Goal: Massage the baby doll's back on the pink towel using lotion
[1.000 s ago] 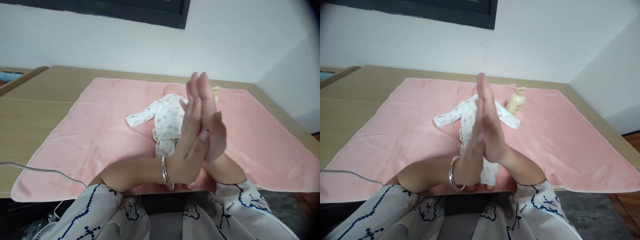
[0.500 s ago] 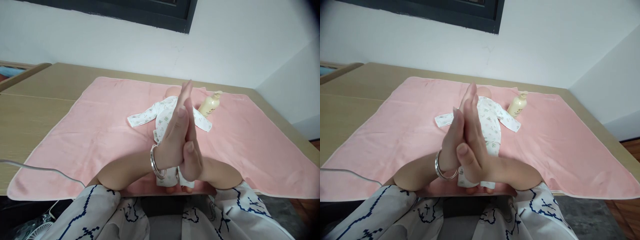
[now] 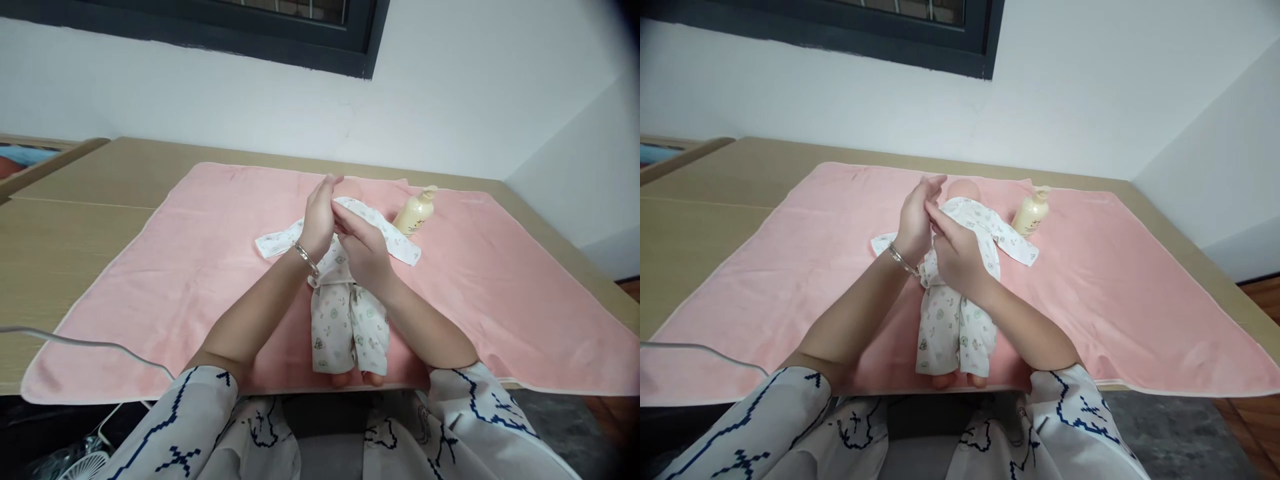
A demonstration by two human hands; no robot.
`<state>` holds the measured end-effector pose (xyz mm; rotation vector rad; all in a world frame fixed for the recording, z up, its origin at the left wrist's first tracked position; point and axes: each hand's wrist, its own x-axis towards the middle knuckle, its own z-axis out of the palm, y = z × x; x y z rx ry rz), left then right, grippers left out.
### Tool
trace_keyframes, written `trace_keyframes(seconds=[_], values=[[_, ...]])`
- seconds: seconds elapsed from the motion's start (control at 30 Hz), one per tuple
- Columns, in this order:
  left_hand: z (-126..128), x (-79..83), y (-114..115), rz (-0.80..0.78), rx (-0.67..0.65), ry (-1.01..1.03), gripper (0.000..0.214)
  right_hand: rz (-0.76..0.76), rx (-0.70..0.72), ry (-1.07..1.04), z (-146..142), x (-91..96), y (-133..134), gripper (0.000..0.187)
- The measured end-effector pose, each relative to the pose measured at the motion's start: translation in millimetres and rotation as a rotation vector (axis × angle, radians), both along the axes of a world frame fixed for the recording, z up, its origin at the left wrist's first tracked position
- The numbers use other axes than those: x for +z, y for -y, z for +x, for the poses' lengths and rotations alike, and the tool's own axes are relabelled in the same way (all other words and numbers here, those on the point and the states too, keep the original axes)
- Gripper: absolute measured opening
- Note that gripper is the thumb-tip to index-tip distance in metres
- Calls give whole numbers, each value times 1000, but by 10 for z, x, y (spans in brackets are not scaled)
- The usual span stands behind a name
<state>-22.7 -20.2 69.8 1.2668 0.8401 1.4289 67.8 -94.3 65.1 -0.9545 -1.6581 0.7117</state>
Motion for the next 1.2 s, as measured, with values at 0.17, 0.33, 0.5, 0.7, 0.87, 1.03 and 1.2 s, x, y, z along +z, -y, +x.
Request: trace_keyframes(seconds=[0.17, 0.33, 0.5, 0.7, 0.87, 1.03, 1.2], values=[[-11, -330, -469, -64, 25, -233, 45, -12, -110, 361, 116, -136, -337, 62], [-100, -666, -753, 28, 151, -725, 47, -55, -125, 848, 113, -331, -545, 60], [-96, -869, -707, 146, 142, -869, 41, -49, -144, 994, 278, -447, -736, 58], [-66, -1003, -715, 198, 239, -900, 45, -160, -254, 923, 518, -506, -964, 60], [-57, -1076, -781, 181, 283, -894, 44, -279, -596, 1017, 269, -565, -766, 70], [-64, -1087, -787, 169, 285, -899, 43, -31, -326, 1118, 101, -552, -616, 57], [-57, -1079, -782, 203, 289, -927, 42, -96, -256, 978, 372, -537, -866, 55]])
